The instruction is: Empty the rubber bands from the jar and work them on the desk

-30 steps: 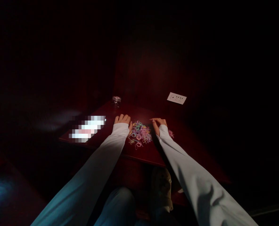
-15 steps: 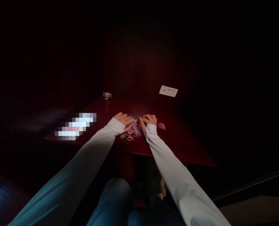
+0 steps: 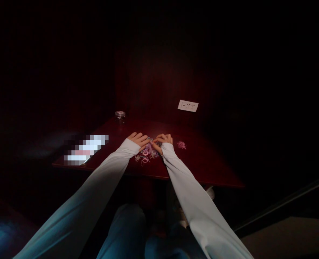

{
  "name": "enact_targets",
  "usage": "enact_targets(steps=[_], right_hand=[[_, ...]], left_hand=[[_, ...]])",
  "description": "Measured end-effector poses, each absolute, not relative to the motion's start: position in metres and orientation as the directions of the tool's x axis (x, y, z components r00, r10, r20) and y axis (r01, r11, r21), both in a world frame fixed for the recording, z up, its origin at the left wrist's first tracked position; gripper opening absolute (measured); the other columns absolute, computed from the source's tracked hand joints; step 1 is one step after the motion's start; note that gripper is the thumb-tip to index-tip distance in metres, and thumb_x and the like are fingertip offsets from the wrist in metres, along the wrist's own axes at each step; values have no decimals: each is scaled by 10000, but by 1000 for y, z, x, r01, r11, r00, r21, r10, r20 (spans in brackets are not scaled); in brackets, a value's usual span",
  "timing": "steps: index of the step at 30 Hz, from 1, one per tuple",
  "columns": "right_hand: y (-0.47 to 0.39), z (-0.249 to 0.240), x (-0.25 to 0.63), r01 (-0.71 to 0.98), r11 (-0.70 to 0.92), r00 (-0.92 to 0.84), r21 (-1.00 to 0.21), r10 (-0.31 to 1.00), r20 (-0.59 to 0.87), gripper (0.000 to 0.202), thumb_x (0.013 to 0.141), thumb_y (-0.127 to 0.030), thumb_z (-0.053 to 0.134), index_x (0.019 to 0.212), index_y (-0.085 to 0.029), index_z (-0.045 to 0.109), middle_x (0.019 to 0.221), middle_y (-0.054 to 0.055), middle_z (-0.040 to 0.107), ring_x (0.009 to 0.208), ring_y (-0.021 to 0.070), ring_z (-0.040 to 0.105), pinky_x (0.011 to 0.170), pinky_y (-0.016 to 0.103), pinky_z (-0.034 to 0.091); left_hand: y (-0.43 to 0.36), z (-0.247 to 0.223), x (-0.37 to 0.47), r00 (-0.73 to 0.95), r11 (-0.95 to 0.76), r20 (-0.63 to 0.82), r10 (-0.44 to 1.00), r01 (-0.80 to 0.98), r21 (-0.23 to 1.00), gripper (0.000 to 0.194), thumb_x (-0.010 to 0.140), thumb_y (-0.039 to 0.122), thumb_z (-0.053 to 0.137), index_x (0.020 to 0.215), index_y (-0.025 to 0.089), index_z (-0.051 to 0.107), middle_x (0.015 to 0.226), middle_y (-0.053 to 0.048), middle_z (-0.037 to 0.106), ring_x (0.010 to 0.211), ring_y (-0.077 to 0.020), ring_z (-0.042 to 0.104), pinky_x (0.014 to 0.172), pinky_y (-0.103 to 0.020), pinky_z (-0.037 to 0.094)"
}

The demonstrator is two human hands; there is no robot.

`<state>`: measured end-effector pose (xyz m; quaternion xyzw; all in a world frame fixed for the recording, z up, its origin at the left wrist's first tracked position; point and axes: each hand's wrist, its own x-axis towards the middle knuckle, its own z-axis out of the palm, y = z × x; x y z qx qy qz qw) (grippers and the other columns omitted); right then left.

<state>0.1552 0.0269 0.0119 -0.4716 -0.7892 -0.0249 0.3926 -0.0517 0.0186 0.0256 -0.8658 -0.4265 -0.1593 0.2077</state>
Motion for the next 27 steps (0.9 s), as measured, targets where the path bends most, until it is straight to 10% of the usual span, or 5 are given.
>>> enact_targets(steps=[16, 27], right_hand=[[22, 12, 154, 746, 560, -267, -361, 748, 607, 145, 893, -427, 731, 921, -307, 808, 1051, 31, 711, 1039, 232, 466, 933, 378, 360], [22, 15, 155, 740, 546, -260, -393, 771, 581, 114, 877, -382, 752, 944, -317, 817, 1034, 32, 704, 1036, 232, 457, 947, 378, 343]], left_hand=[[28, 17, -53, 603, -544, 528, 598, 789, -286, 335, 986, 255, 547, 1283, 350, 669, 1361, -62, 665, 1078, -252, 593, 867, -374, 387], [40, 10, -62, 649, -508, 577, 496, 756, -414, 243, 1025, 237, 472, 1057, 256, 713, 1064, -72, 741, 930, -240, 601, 740, -364, 369]])
